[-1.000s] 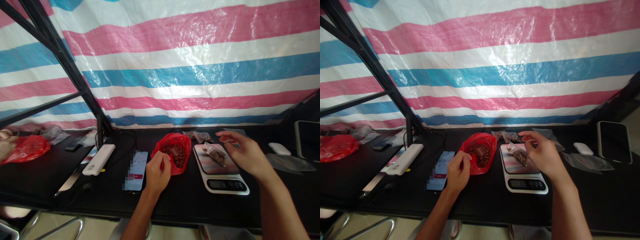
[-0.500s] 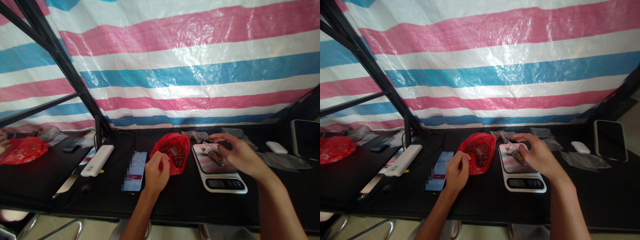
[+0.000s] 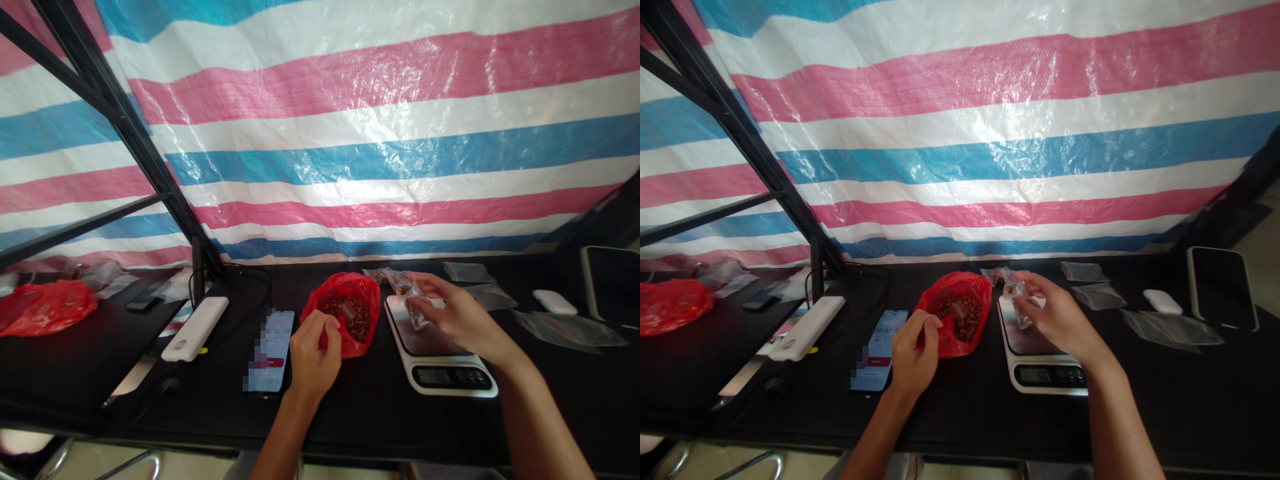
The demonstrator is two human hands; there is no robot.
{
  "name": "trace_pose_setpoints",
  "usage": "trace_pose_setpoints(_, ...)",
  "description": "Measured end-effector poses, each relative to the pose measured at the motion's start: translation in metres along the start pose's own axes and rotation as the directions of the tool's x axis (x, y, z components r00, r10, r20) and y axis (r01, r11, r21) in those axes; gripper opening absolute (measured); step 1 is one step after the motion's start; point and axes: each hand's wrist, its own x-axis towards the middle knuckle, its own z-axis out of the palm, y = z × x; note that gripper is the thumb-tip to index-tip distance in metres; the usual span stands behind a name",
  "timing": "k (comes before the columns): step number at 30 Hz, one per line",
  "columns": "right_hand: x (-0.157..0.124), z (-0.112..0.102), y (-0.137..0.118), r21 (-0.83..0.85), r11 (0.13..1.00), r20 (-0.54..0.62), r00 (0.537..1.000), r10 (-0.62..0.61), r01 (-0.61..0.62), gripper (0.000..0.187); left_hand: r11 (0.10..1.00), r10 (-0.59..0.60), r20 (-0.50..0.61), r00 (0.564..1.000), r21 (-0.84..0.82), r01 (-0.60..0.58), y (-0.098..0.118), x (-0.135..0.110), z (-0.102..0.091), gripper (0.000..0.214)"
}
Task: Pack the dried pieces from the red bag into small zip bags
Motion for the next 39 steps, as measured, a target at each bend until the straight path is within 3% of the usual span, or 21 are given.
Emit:
trace_pose_setpoints(4, 0.002, 0.041, -0.031, 0.205, 0.975, 0.021, 0.996, -0.091, 0.085, 0.046, 0.997, -0.044, 0.032, 0.998, -0.066, 0.046, 0.007, 0.000, 0.005, 0.011)
trace_pose_setpoints(8, -0.003, 0.081, -0.055, 0.340, 0.938, 0.154, 0.980, -0.124, 0.065, 0.045, 0.934, -0.268, 0.064, 0.961, -0.226, 0.276, 0.009, 0.000, 0.014, 0.031)
trace_pose_setpoints(11, -0.007, 0.092, -0.061, 0.386, 0.923, 0.239, 0.964, -0.118, 0.017, 0.060, 0.798, -0.461, 0.047, 0.886, -0.415, 0.437, 0.007, 0.004, 0.017, 0.026)
trace_pose_setpoints(13, -0.007, 0.092, -0.060, 0.439, 0.898, 0.310, 0.944, -0.115, -0.035, 0.070, 0.723, -0.523, 0.050, 0.851, -0.504, 0.474, 0.005, 0.008, 0.015, 0.025)
trace_pose_setpoints(15, -0.006, 0.091, -0.058, 0.498, 0.864, 0.330, 0.937, -0.118, -0.067, 0.064, 0.686, -0.539, 0.049, 0.841, -0.555, 0.471, 0.003, 0.012, 0.012, 0.025)
trace_pose_setpoints(19, 0.000, 0.095, -0.057, 0.519, 0.853, 0.231, 0.969, -0.086, -0.049, 0.030, 0.709, -0.532, -0.009, 0.847, -0.551, 0.440, 0.000, 0.013, 0.007, 0.025)
trace_pose_setpoints(22, 0.002, 0.094, -0.059, 0.444, 0.895, 0.188, 0.981, -0.038, -0.051, 0.021, 0.735, -0.533, -0.031, 0.846, -0.513, 0.444, -0.001, 0.012, 0.006, 0.027)
trace_pose_setpoints(27, 0.001, 0.094, -0.064, 0.226, 0.973, 0.021, 0.998, -0.058, 0.051, 0.014, 0.749, -0.526, -0.014, 0.851, -0.482, 0.455, 0.001, 0.009, 0.008, 0.029)
trace_pose_setpoints(33, 0.001, 0.108, -0.062, 0.441, 0.896, 0.004, 0.998, -0.063, 0.055, 0.024, 0.714, -0.578, -0.070, 0.813, -0.525, 0.463, 0.002, 0.008, 0.012, 0.028)
trace_pose_setpoints(39, -0.002, 0.109, -0.063, 0.296, 0.950, -0.067, 0.994, -0.085, 0.101, 0.024, 0.709, -0.567, -0.026, 0.823, -0.524, 0.472, 0.004, 0.008, 0.015, 0.027)
